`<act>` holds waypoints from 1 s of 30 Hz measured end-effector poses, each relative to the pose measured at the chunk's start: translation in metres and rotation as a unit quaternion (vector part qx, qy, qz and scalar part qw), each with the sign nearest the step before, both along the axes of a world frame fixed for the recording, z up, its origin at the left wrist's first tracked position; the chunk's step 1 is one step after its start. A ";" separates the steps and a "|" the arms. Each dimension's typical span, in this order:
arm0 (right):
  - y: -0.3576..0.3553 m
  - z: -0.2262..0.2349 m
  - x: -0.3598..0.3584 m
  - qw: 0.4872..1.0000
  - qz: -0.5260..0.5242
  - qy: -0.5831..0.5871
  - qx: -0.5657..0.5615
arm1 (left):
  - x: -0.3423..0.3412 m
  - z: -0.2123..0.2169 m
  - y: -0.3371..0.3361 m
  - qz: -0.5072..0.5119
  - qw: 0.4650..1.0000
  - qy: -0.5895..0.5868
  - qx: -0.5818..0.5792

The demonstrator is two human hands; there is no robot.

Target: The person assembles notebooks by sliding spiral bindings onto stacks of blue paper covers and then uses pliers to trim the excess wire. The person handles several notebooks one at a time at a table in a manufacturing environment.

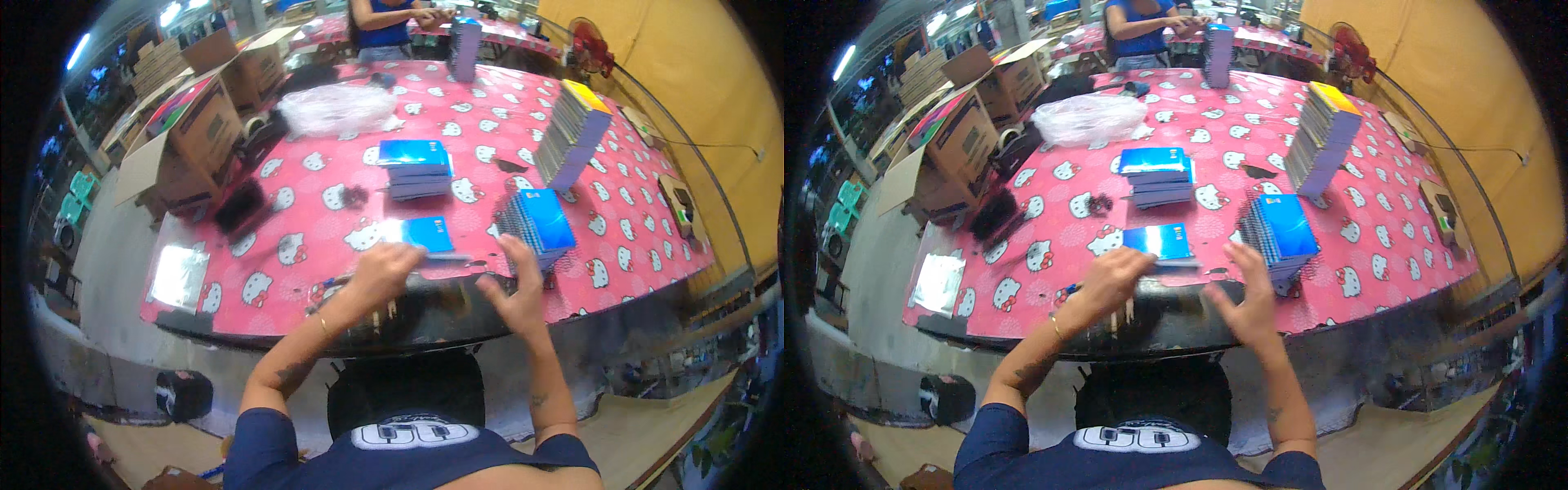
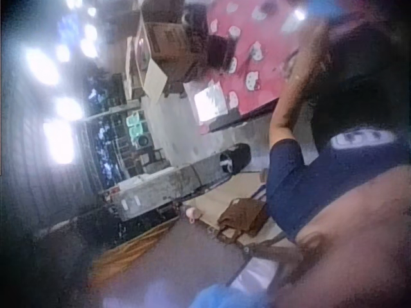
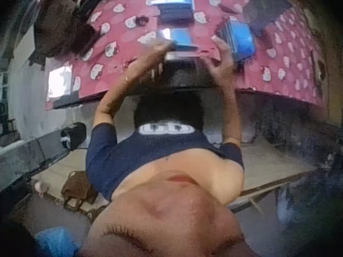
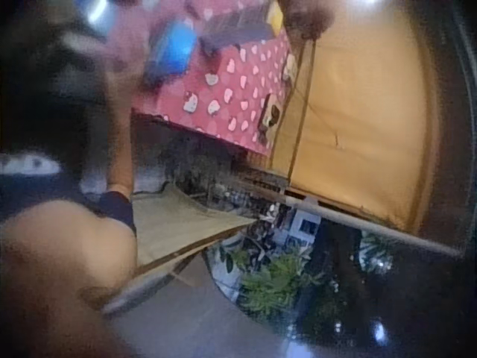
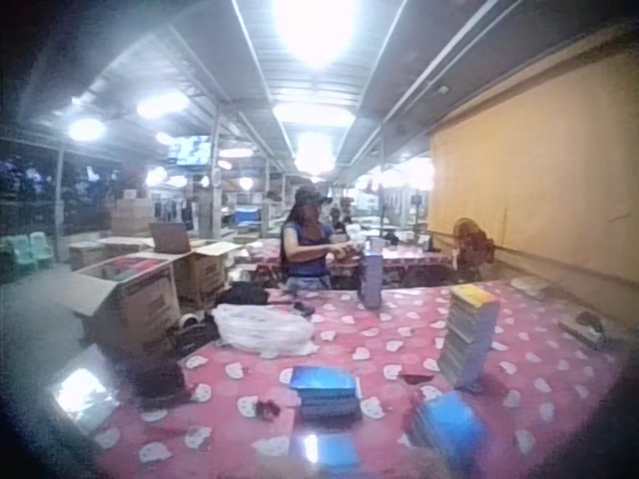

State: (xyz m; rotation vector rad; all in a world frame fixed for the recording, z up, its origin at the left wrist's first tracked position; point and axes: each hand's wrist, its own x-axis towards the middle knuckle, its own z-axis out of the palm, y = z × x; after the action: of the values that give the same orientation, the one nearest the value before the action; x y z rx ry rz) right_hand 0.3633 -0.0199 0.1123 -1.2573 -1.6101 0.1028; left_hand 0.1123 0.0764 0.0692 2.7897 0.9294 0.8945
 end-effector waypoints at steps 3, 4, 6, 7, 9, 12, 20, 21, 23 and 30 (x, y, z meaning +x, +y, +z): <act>-0.008 -0.062 -0.023 0.972 0.116 0.101 -0.178 | 0.013 -0.022 -0.033 -0.051 0.998 -0.003 -0.021; -0.011 -0.085 -0.022 0.971 0.095 0.118 -0.187 | 0.016 -0.037 -0.040 -0.039 0.998 0.023 -0.042; -0.016 -0.098 -0.030 0.953 0.058 0.237 -0.179 | 0.022 -0.031 -0.058 0.050 0.985 -0.158 -0.049; -0.015 -0.102 -0.037 0.944 0.070 0.274 -0.171 | 0.027 -0.043 -0.067 0.092 0.938 -0.273 -0.193; -0.015 -0.111 -0.041 0.933 0.075 0.304 -0.177 | 0.028 -0.061 -0.080 0.059 0.893 -0.345 -0.282; -0.010 -0.113 -0.033 0.919 0.115 0.309 -0.216 | -0.042 -0.087 -0.031 0.182 0.935 -0.229 -0.201; -0.001 -0.106 -0.035 0.898 0.172 0.332 -0.233 | -0.241 -0.078 0.058 0.402 0.904 0.021 0.142; 0.003 -0.101 -0.038 0.888 0.169 0.359 -0.233 | -0.238 -0.076 0.060 0.389 0.908 -0.021 0.152; 0.005 -0.109 -0.026 0.882 0.176 0.335 -0.281 | -0.196 -0.058 0.046 0.396 0.909 -0.124 0.047; 0.001 -0.113 -0.024 0.895 0.196 0.284 -0.282 | -0.128 -0.029 -0.097 -0.001 0.888 -0.233 -0.396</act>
State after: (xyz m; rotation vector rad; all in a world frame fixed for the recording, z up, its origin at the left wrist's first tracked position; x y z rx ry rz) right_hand 0.3397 -0.0184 -0.0003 -1.1431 -1.3164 1.1582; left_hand -0.0162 -0.0207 0.0404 1.7842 0.9229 0.8621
